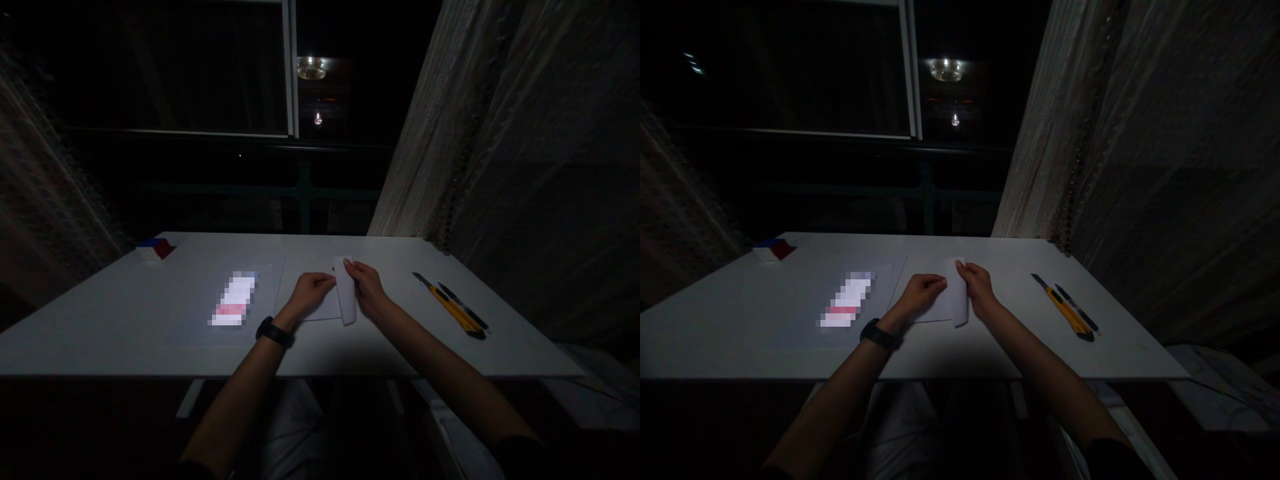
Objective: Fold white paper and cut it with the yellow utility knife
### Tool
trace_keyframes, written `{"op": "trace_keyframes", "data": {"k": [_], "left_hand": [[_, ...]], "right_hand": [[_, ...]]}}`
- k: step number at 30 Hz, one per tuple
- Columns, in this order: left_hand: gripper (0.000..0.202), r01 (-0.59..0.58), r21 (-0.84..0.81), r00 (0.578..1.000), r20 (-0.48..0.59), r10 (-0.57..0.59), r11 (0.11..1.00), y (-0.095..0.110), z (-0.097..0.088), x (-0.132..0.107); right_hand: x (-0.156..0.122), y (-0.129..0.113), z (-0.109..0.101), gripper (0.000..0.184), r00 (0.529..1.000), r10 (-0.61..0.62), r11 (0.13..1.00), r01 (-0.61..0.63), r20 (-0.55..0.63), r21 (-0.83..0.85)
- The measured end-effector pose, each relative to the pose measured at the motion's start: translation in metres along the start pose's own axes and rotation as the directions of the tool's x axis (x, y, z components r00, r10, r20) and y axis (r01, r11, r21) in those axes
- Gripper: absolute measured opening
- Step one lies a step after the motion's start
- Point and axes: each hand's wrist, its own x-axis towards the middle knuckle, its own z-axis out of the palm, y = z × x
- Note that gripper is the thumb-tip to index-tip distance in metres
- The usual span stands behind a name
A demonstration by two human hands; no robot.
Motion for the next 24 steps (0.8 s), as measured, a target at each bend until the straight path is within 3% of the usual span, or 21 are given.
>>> {"op": "trace_keyframes", "data": {"k": [4, 9, 16, 20, 24], "left_hand": [[0.044, -0.024, 0.090, 0.997, -0.069, 0.031, 0.996, 0.004, 0.000, -0.002], [0.039, 0.031, 0.098, 0.967, -0.255, -0.004, 0.995, 0.007, 0.004, -0.006], [0.028, 0.029, 0.073, 0.974, -0.224, -0.012, 0.997, 0.010, 0.002, -0.008], [0.018, -0.070, 0.093, 0.964, -0.250, 0.091, 0.993, 0.008, 0.001, -0.012], [0.014, -0.154, 0.182, 0.935, -0.290, 0.203, 0.971, 0.005, 0.000, -0.013]], "right_hand": [[0.006, 0.002, 0.014, 0.036, 0.991, -0.083, 0.995, 0.087, -0.102, 0.038], [-0.003, -0.005, 0.029, 0.034, 0.967, -0.201, 0.977, 0.209, -0.156, 0.036], [-0.023, -0.020, 0.022, 0.027, 0.959, -0.278, 0.956, 0.281, 0.054, -0.086], [-0.028, -0.034, 0.013, 0.023, 0.903, -0.340, 0.884, 0.402, 0.264, -0.238], [-0.029, -0.044, 0.007, 0.012, 0.866, -0.338, 0.816, 0.465, 0.368, -0.344]]}}
